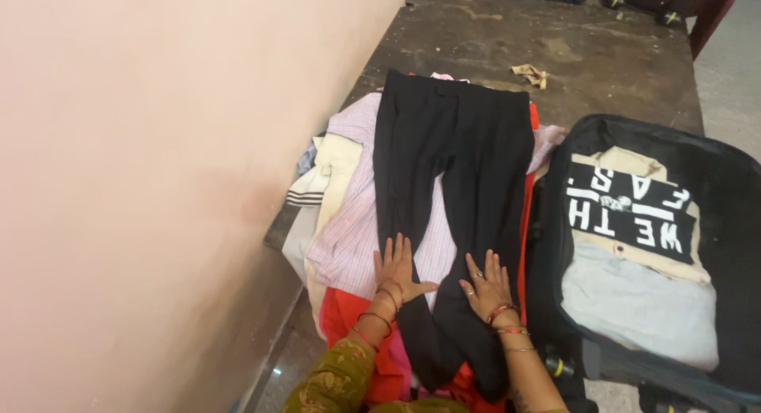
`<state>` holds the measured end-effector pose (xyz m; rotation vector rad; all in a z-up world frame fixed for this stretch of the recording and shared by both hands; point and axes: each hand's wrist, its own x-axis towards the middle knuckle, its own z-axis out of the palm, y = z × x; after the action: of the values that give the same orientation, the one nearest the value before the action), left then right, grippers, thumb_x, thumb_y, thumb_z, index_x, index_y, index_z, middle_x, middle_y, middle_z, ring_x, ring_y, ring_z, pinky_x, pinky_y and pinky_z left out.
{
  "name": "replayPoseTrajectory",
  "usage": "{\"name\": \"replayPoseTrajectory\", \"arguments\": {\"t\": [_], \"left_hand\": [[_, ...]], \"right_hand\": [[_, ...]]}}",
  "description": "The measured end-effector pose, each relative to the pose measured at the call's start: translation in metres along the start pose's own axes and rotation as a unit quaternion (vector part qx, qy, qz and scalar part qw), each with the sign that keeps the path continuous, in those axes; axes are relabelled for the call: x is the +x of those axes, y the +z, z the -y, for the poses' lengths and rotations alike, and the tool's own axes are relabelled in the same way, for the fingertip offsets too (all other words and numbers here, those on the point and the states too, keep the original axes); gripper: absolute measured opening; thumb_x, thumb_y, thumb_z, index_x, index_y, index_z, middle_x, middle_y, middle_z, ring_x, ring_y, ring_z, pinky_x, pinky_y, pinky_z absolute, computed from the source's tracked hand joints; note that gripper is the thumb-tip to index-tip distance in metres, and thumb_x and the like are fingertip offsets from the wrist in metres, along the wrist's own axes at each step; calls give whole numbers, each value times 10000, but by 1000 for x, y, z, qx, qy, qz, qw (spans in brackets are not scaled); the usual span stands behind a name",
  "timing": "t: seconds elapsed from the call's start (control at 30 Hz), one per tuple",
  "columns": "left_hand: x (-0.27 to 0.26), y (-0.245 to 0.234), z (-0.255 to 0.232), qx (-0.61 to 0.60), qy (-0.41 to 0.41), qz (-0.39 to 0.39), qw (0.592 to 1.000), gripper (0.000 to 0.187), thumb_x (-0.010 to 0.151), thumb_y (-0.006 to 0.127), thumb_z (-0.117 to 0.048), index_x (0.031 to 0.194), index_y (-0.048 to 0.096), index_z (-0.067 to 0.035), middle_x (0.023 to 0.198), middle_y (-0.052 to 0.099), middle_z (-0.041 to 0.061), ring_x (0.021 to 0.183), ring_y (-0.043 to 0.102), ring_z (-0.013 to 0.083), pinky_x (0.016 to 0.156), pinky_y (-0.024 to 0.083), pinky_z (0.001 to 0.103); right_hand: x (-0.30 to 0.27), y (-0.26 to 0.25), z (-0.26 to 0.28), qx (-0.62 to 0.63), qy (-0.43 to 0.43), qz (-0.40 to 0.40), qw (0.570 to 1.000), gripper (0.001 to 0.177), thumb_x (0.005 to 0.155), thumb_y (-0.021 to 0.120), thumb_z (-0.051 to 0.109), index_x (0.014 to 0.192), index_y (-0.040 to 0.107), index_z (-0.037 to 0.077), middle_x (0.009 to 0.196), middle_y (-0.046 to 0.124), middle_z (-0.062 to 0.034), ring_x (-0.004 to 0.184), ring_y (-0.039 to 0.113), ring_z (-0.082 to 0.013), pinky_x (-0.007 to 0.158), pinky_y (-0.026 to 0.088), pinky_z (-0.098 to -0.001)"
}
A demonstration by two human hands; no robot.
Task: The person smooths out a pair of black trousers on a pile of clothes and then picks up a black t-shirt, spreading it over the trousers before placing it into a suitcase.
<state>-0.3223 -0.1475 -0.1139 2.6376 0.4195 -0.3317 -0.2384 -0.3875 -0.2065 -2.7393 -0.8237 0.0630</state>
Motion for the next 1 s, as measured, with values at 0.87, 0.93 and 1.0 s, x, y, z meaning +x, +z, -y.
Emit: {"name": "replayPoseTrajectory", "arguments": {"t": [0.87,0.93,1.0], "left_hand": [[10,53,129,-582,-123,-336,730,458,764,582,-46,1202,653,73,1133,685,217,1017,652,357,911,506,462],[-5,61,123,-440,-135,-547,699,520,796,566,-50,1303,561,66,1244,623,244,1149,613,376,995,466,459],[-17,49,104,-213,-102,-621,747,550,738,634,-72,1277,620,36,1269,640,248,1169,602,414,1007,446,480]], "right_hand": [[-107,-46,39,39,100,-149,983,864,729,864,355,1418,503,-22,1485,436,-327,1365,446,-483,1114,433,-473],[-107,-48,47,10,103,-139,985,878,704,879,377,1406,509,2,1494,404,-336,1378,417,-490,1117,424,-493],[-113,-54,51,9,125,-104,987,889,711,876,399,1422,499,22,1518,375,-332,1378,414,-484,1085,446,-497]]}}
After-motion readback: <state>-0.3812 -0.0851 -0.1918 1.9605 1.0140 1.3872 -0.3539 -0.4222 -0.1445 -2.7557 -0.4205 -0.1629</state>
